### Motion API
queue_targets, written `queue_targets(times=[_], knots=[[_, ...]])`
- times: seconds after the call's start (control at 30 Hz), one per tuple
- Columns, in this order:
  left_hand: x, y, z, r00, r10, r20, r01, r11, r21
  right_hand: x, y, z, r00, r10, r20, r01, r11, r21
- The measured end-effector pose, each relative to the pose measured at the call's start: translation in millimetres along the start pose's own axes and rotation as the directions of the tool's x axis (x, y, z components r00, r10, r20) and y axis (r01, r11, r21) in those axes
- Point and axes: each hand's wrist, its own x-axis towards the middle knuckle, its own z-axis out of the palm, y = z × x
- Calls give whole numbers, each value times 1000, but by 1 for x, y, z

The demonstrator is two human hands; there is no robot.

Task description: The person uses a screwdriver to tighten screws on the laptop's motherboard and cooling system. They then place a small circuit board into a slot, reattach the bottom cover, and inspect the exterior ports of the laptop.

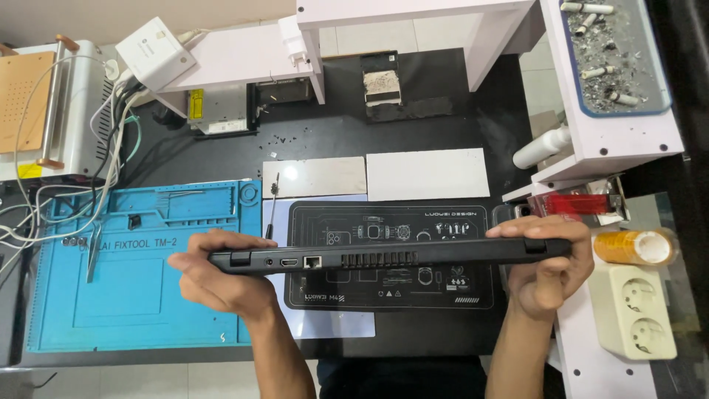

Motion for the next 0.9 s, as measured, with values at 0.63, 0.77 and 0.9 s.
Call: queue_targets(times=[0.63, 0.77, 0.9], knots=[[1, -15, 0, 995, -93, -29, 95, 992, 83, 6, -1, 6, 1000, -11, 15, 11, 1000, -15], [-1, -21, -1, 994, -92, -66, 96, 994, 61, 2, 1, 1, 1000, 0, 1, 0, 1000, 2], [2, -13, -2, 997, -76, -9, 76, 992, 100, 3, 0, 2, 1000, 0, 13, 0, 1000, -15]])
